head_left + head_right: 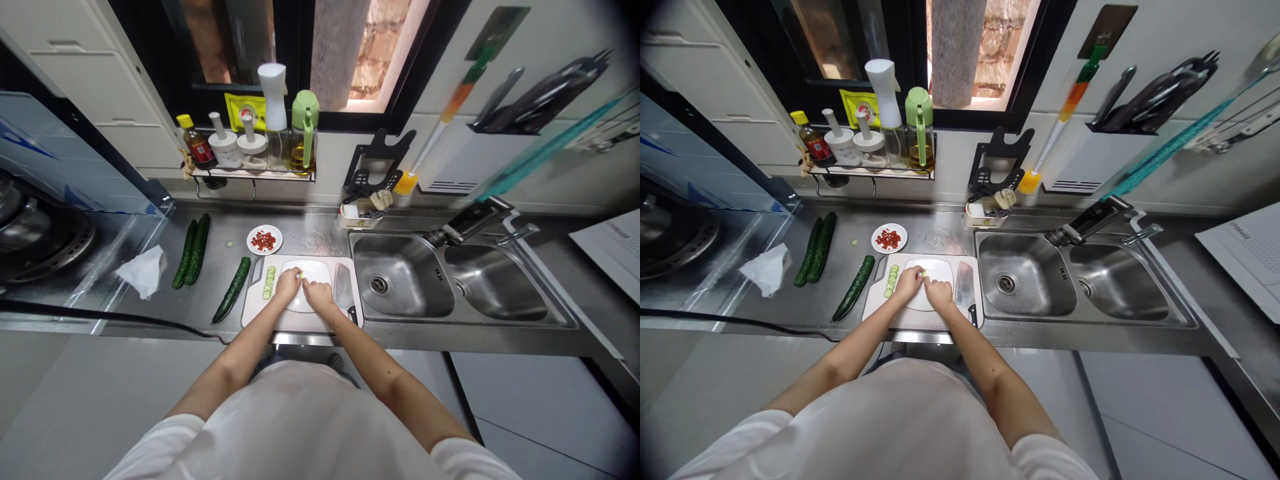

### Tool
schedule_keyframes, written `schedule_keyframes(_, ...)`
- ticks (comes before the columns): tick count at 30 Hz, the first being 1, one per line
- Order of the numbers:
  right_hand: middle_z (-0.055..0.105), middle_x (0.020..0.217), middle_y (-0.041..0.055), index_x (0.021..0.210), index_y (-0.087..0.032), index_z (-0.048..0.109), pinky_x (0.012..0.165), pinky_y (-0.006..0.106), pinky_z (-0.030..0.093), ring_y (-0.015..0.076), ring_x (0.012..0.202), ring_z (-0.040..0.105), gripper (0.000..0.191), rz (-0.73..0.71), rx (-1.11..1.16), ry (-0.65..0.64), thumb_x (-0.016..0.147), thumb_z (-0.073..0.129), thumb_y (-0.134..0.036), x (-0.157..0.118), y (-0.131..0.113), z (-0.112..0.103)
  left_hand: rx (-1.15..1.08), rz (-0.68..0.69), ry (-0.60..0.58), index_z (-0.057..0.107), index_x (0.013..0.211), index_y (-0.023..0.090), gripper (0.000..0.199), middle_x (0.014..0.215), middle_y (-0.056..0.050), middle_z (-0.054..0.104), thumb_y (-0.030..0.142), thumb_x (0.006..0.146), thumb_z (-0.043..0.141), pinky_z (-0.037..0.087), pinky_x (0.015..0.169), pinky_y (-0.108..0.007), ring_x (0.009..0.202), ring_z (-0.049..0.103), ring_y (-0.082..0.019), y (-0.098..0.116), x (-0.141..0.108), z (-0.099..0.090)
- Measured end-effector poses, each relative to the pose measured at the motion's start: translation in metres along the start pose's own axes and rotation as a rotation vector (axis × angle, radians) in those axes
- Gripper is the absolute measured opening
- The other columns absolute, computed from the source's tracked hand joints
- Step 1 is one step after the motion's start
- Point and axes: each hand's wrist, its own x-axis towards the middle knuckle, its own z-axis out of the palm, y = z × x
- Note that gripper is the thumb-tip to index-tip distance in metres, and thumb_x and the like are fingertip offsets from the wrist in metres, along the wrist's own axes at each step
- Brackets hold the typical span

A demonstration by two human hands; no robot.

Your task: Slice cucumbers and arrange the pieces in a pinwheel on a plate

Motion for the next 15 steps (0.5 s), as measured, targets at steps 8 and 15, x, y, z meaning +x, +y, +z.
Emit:
schedule_keyframes(8, 0.068, 0.098, 0.0132, 0.125, -0.022, 0.049, 0.072, 0.029, 0.041, 0.0214, 0.086, 0.067, 0.04, 0.051, 0.049, 0.025, 0.101, 0.02, -0.034, -0.0009, -0.0015, -0.0017, 0.003, 0.002, 0.004, 0.066, 0.109, 0.018, 0.029, 0.095, -0.007, 0.069, 0.015, 0.082, 0.054, 0.044, 0.082, -0.028, 0.088, 0.062, -0.019, -0.0008, 0.0044, 0.0003)
schedule_keyframes(15, 0.069, 0.097, 0.0124, 0.126, -0.023, 0.049, 0.073, 0.028, 0.041, 0.0201, 0.085, 0.067, 0.041, 0.054, 0.05, -0.018, 0.102, 0.017, -0.035, -0.0002, -0.0007, -0.0065, 0.01, -0.014, 0.004, 0.066, 0.108, 0.018, 0.029, 0.094, -0.007, 0.069, 0.014, 0.082, 0.053, 0.044, 0.08, -0.028, 0.086, 0.062, -0.019, 0.0021, 0.0071, -0.0009)
